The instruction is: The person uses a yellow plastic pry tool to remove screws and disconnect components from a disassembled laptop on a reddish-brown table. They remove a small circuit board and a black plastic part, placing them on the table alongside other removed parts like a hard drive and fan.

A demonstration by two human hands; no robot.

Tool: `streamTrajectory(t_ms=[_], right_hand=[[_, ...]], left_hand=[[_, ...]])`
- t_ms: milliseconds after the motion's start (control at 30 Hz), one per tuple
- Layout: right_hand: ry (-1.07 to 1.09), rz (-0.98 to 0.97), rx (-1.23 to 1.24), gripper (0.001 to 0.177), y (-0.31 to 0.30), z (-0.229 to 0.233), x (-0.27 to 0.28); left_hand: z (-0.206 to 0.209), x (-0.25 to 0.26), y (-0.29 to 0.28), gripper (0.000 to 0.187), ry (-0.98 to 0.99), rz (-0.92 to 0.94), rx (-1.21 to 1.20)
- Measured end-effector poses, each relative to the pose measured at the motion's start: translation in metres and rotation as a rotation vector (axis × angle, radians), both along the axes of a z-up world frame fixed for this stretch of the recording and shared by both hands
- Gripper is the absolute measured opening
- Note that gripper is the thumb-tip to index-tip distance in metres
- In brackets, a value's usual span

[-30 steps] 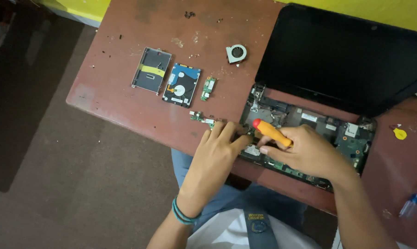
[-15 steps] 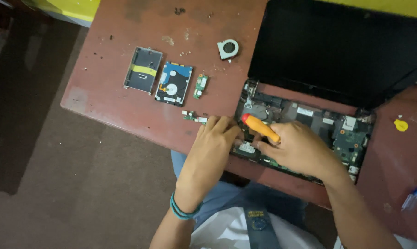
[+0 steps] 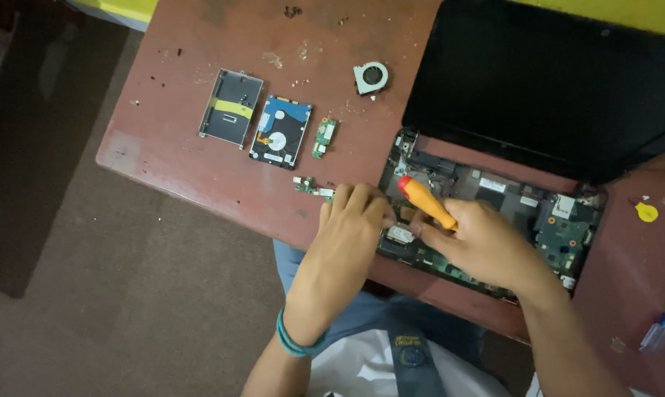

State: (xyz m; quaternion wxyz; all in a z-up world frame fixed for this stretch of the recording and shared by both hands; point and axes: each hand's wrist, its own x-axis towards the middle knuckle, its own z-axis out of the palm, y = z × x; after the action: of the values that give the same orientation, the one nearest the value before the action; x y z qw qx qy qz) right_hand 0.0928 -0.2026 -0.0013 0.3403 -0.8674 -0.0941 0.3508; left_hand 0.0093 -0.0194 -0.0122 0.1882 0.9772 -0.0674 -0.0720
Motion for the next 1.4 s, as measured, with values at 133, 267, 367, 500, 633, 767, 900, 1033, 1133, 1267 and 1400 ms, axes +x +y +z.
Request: streamTrajectory(t_ms=[133, 267, 367, 500, 633, 767, 900, 1033, 1133, 1267, 1400], right_hand=[[0.151, -0.076, 0.05, 0.029, -0.008, -0.013, 0.006], [0.247, -0.139, 0.288, 0.024, -0.02, -0.032, 0.009], [0.273, -0.182, 0.335, 0.019, -0.02, -0.031, 0.01], [0.222, -0.162, 0.353, 0.022, -0.024, -0.032, 0.012], [0.357, -0.272, 0.635, 0.025, -0.035, -0.043, 0.018], [0.311, -0.364, 0.693, 0.034, -0.027, -0.034, 0.018], [0.22, -0.375, 0.719, 0.039, -0.021, -0.046, 0.013], [0.284, -0.306, 0.997, 0.071, -0.029, -0.051, 0.019], [0.176, -0.347, 1.345, 0.032, -0.033, -0.048, 0.015], [0.048, -0.465, 1.529, 0.045, -0.051, -0.076, 0.02], [-0.096, -0.421, 1.639, 0.05, -0.051, -0.086, 0.019]], left_hand=[[0.008, -0.008, 0.003, 0.035, -0.046, 0.072, -0.223], [0.004, -0.011, 0.003, 0.053, -0.035, 0.008, -0.341], [-0.007, -0.011, 0.001, 0.035, -0.164, 0.0, -0.532], [-0.015, -0.012, 0.0, 0.03, -0.286, 0.044, -0.714], [-0.013, -0.008, -0.005, 0.033, -0.339, 0.178, -0.872], [-0.023, -0.001, -0.028, 0.036, -0.307, 0.239, -1.232], [-0.013, 0.008, -0.041, 0.035, -0.297, 0.08, -1.311], [0.004, 0.023, -0.045, 0.031, -0.364, -0.058, -1.254], [-0.011, 0.044, -0.046, 0.035, -0.381, -0.056, -1.34], [-0.015, 0.069, -0.054, 0.039, -0.524, -0.049, -1.569], [-0.009, 0.068, -0.058, 0.043, -0.488, -0.086, -1.546]])
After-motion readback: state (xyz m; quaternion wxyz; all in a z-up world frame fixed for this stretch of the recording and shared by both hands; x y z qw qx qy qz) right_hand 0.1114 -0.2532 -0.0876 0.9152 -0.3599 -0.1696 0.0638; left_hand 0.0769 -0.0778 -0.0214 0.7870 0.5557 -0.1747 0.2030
